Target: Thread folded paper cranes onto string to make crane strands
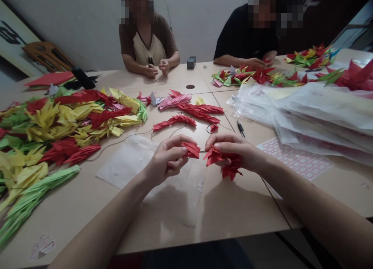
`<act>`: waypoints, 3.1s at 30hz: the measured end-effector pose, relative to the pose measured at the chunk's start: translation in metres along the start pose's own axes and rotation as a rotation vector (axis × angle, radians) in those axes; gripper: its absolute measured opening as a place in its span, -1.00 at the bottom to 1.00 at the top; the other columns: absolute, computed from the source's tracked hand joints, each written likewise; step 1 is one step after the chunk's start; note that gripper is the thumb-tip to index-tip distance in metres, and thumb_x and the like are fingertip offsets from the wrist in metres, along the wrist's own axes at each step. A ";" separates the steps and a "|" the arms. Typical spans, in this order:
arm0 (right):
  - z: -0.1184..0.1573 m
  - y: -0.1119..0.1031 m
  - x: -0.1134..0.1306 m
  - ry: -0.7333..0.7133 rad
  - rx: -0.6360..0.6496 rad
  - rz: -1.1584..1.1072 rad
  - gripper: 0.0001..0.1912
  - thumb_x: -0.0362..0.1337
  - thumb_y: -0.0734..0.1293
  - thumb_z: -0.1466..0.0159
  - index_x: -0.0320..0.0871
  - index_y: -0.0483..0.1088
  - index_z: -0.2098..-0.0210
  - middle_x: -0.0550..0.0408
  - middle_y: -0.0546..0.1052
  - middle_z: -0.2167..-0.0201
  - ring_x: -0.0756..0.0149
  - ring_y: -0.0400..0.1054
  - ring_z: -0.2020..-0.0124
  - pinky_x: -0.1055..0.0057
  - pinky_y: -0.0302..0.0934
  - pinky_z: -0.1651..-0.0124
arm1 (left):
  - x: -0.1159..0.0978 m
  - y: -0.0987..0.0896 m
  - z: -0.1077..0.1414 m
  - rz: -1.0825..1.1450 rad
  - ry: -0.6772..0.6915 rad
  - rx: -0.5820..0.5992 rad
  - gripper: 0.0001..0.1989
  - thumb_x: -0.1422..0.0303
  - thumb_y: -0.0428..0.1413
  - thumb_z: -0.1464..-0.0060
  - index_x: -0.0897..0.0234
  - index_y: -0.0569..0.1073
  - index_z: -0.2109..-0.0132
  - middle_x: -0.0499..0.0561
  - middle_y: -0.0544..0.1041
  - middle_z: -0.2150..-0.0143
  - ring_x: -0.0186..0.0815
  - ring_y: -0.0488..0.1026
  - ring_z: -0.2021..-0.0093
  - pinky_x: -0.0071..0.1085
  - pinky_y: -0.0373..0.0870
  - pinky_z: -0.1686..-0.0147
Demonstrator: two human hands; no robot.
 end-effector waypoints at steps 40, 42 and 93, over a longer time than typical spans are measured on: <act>0.001 -0.017 0.017 -0.158 -0.270 0.312 -0.82 -0.18 0.34 -0.20 -0.18 0.41 0.38 0.25 0.29 0.61 0.55 0.08 0.62 0.51 -0.09 0.58 | -0.012 -0.004 0.001 -0.299 0.119 -0.019 -0.76 0.32 0.17 0.02 0.27 0.41 0.17 -0.19 0.25 0.54 -0.62 -0.06 0.67 -0.65 -0.15 0.73; 0.002 -0.017 0.018 -0.133 -0.257 0.360 -0.84 -0.21 0.32 -0.18 -0.19 0.44 0.34 0.24 0.30 0.62 0.53 0.10 0.61 0.51 -0.09 0.59 | -0.015 -0.007 0.000 -0.425 0.147 -0.068 -0.72 0.33 0.18 0.01 0.30 0.41 0.11 -0.16 0.31 0.50 -0.62 0.00 0.67 -0.63 -0.10 0.73; -0.004 -0.017 0.008 -0.059 -0.235 0.446 -0.83 -0.19 0.40 -0.12 -0.18 0.47 0.37 0.16 0.43 0.51 0.51 0.16 0.56 0.50 -0.04 0.56 | 0.003 -0.005 -0.004 -0.394 0.007 -0.132 -0.62 0.18 0.31 0.16 0.29 0.29 0.52 -0.26 0.04 0.72 -0.60 -0.12 0.73 -0.60 -0.19 0.76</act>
Point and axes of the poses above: each hand's wrist, its own z-axis away from the middle knuckle, its own y-axis out of the palm, x = y × z, the point moved 8 cm from there along -z, towards the middle knuckle
